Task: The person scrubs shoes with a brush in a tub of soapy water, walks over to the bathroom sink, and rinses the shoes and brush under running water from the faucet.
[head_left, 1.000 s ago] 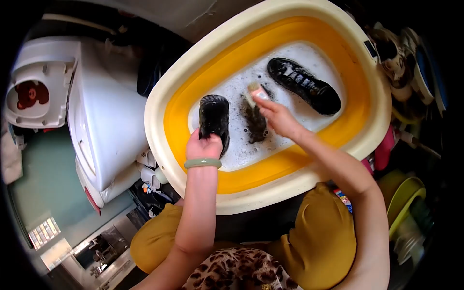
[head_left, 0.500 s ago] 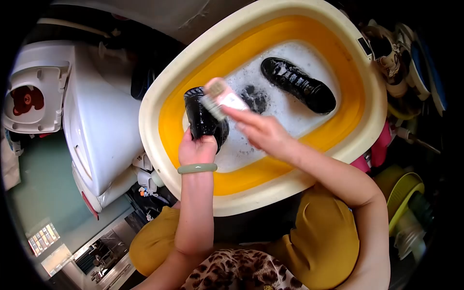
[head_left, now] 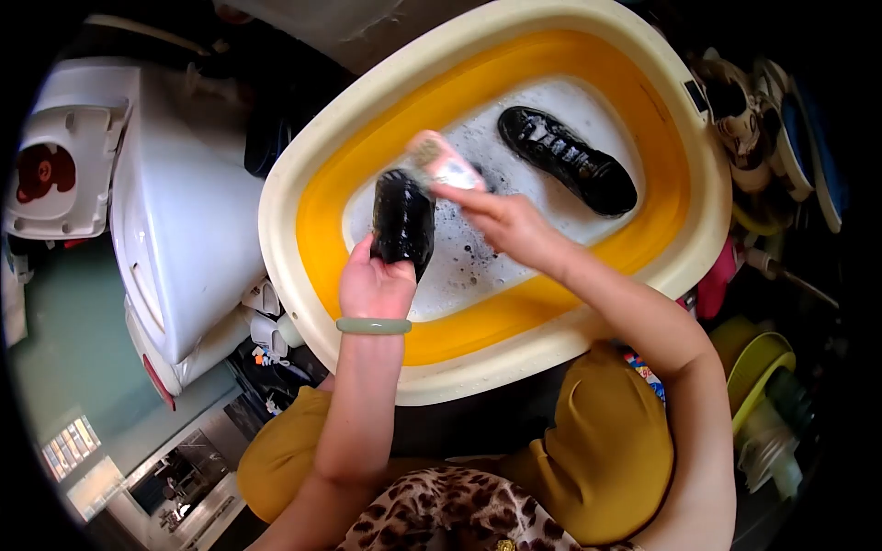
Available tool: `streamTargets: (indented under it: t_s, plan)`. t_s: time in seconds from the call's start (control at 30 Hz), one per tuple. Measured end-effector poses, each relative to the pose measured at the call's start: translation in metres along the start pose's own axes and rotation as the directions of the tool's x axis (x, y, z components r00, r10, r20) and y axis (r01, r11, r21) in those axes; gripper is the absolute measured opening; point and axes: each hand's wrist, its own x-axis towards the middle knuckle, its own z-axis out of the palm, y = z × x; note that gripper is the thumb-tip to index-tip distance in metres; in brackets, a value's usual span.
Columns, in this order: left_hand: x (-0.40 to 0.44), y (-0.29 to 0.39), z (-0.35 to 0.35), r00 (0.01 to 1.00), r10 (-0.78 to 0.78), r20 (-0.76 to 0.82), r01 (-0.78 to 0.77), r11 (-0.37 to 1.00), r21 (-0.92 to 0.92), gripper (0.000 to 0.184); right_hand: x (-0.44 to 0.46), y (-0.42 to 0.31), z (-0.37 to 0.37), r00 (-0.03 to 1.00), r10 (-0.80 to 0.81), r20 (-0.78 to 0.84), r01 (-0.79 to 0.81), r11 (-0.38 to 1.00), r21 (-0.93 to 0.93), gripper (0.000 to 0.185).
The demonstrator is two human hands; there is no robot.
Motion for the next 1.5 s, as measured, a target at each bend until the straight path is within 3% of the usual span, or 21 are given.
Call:
streamTargets:
  t_s: [0.07, 0.13, 0.23, 0.27, 0.33, 0.47, 0.53, 0.6, 0.67, 0.73, 0.77, 0.87, 0.93, 1.0, 1.03, 1.13, 1.2, 1.27, 1.33, 1.37, 1.5]
  plan:
    - [-0.006, 0.003, -0.003, 0.999, 0.029, 0.024, -0.032, 0.988, 0.152, 0.032, -0.007, 0.047, -0.013, 0.933, 0.345, 0.103, -0.33, 0.934, -0.135, 0.034]
    - [-0.002, 0.009, -0.009, 0.997, 0.032, 0.07, -0.046, 0.978, 0.204, 0.034, -0.022, 0.074, -0.018, 0.936, 0.344, 0.072, -0.323, 0.923, -0.209, 0.036]
    - [0.003, 0.016, -0.017, 0.965, -0.115, 0.237, 0.038, 0.951, 0.308, 0.034, -0.024, 0.081, -0.019, 0.967, 0.25, 0.041, -0.169, 0.758, -0.63, 0.05]
    - [0.004, 0.016, -0.019, 0.965, -0.111, 0.239, 0.034, 0.953, 0.301, 0.034, -0.023, 0.081, -0.018, 0.968, 0.247, 0.045, -0.163, 0.756, -0.634, 0.05]
    - [0.004, 0.013, -0.021, 0.957, -0.106, 0.271, -0.004, 0.926, 0.378, 0.031, -0.019, 0.07, -0.015, 0.833, 0.532, 0.152, -0.381, 0.751, -0.54, 0.053]
    - [0.004, 0.007, -0.028, 0.963, -0.009, 0.269, -0.146, 0.821, 0.552, 0.025, -0.025, 0.079, -0.017, 0.787, 0.546, 0.286, -0.374, 0.792, -0.482, 0.056]
    - [0.005, 0.001, -0.035, 0.967, 0.019, 0.254, -0.191, 0.715, 0.672, 0.024, -0.026, 0.05, -0.028, 0.913, 0.405, 0.046, -0.18, 0.502, -0.846, 0.054]
    - [0.016, -0.012, -0.05, 0.969, 0.059, 0.24, -0.215, 0.679, 0.702, 0.02, -0.026, 0.046, -0.037, 0.95, 0.312, 0.005, -0.184, 0.574, -0.798, 0.05]
    - [0.025, -0.013, -0.063, 0.995, 0.039, 0.096, -0.103, 0.439, 0.893, 0.022, -0.024, 0.039, -0.038, 0.975, 0.22, -0.038, -0.174, 0.644, -0.745, 0.045]
    - [0.034, -0.019, -0.079, 0.979, 0.034, 0.199, -0.196, 0.398, 0.896, 0.023, -0.02, 0.026, -0.033, 0.938, 0.347, 0.024, -0.31, 0.865, -0.395, 0.037]
    - [0.041, -0.023, -0.087, 0.971, 0.066, 0.232, -0.241, 0.307, 0.921, 0.024, -0.021, 0.04, -0.026, 0.954, 0.289, 0.084, -0.256, 0.926, -0.278, 0.036]
    - [0.046, -0.03, -0.095, 0.956, 0.107, 0.273, -0.288, 0.16, 0.944, 0.026, -0.023, 0.043, -0.011, 0.967, 0.174, 0.184, -0.145, 0.976, -0.164, 0.036]
    - [0.041, -0.027, -0.088, 0.965, 0.076, 0.253, -0.26, 0.114, 0.959, 0.028, -0.02, 0.051, -0.012, 0.955, 0.225, 0.192, -0.172, 0.951, -0.258, 0.041]
    - [0.037, -0.021, -0.08, 0.97, 0.082, 0.229, -0.224, -0.061, 0.973, 0.028, -0.01, 0.065, -0.019, 0.925, 0.38, -0.017, -0.268, 0.618, -0.739, 0.049]
    - [0.035, -0.016, -0.075, 0.977, 0.074, 0.201, -0.19, -0.134, 0.973, 0.028, -0.007, 0.074, -0.021, 0.932, 0.362, -0.029, -0.242, 0.56, -0.792, 0.054]
    - [0.038, -0.005, -0.075, 0.963, 0.084, 0.254, -0.24, -0.149, 0.959, 0.026, -0.003, 0.099, -0.011, 0.913, 0.393, -0.114, -0.275, 0.384, -0.881, 0.065]
    - [0.04, -0.001, -0.08, 0.967, 0.099, 0.234, -0.225, -0.095, 0.97, 0.025, -0.006, 0.104, 0.009, 0.879, 0.475, -0.027, -0.321, 0.549, -0.772, 0.064]
    - [0.042, -0.001, -0.08, 0.97, 0.114, 0.213, -0.211, -0.034, 0.977, 0.023, -0.009, 0.116, 0.02, 0.908, 0.419, -0.005, -0.263, 0.56, -0.786, 0.06]
    - [0.044, 0.004, -0.082, 0.988, 0.006, 0.153, -0.144, 0.379, 0.914, 0.023, 0.001, 0.114, 0.007, 0.894, 0.447, -0.002, -0.29, 0.577, -0.764, 0.06]
    - [0.045, 0.013, -0.082, 0.987, -0.077, 0.144, -0.102, 0.399, 0.911, 0.021, 0.005, 0.111, -0.003, 0.883, 0.469, 0.002, -0.312, 0.59, -0.744, 0.06]
    - [0.025, 0.018, -0.059, 0.984, -0.027, 0.174, -0.135, 0.519, 0.844, 0.015, -0.008, 0.06, -0.019, 0.973, 0.225, -0.044, -0.217, 0.843, -0.492, 0.047]
